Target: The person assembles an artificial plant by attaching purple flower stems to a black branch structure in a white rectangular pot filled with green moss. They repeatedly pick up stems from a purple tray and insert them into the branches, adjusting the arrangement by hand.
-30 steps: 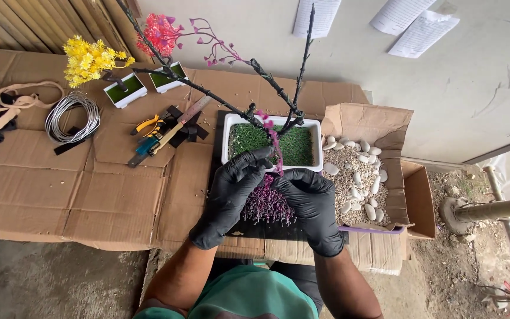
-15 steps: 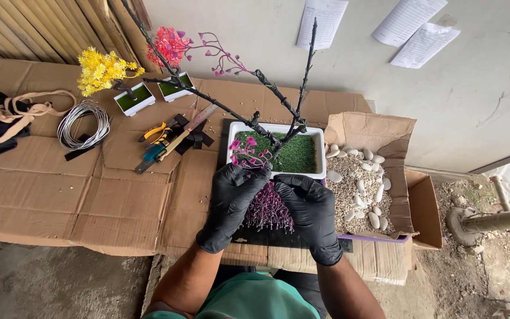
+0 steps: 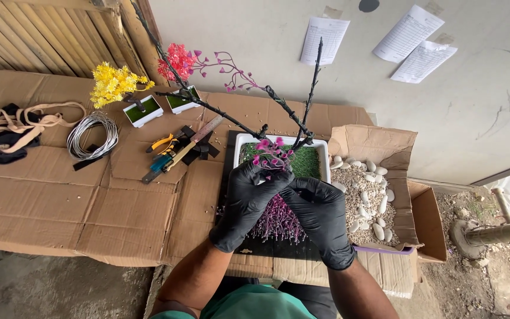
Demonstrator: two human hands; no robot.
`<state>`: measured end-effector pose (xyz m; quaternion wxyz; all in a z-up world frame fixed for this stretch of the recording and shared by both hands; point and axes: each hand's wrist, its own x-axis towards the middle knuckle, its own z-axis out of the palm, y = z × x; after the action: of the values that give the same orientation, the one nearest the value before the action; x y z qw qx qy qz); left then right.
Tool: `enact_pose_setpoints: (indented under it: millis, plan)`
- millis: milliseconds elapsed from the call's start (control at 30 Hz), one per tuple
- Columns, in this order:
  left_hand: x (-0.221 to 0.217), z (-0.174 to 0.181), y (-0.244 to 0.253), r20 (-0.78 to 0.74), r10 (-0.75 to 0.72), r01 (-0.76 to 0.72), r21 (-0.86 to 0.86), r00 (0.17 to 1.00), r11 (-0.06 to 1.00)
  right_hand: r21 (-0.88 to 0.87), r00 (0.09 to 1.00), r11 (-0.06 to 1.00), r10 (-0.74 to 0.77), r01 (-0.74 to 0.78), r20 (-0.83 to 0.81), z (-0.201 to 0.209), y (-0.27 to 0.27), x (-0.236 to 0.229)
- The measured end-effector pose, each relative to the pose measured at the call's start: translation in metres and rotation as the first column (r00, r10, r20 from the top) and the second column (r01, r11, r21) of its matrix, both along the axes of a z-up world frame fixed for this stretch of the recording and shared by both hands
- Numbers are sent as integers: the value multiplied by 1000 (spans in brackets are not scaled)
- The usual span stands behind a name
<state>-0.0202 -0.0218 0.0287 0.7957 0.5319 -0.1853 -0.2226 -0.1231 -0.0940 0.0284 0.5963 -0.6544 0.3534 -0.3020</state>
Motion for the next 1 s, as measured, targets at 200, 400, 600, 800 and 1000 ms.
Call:
enact_pose_setpoints:
  millis: [200, 400, 600, 800, 1000]
  plan:
    - [18, 7, 2, 103, -52, 52, 4, 993, 999, 5, 999, 999, 35, -35, -4, 9, -20, -2]
    - [63, 17, -3, 170, -21, 42, -121, 985, 992, -135, 999, 991, 32, -27, 35, 79, -40, 15]
    - [92, 23, -27, 21, -135, 136, -153, 991, 979, -171, 975, 982, 115, -82, 188, 97, -76, 58]
    - [115, 9, -52, 84, -332, 342, -174, 940, 923, -12, 967, 993, 120, -120, 226, 103, -83, 97]
    - [134, 8, -53, 34, -485, 482, 65, 874, 874, -118, 910, 969, 245, -218, 334, 81, -89, 110]
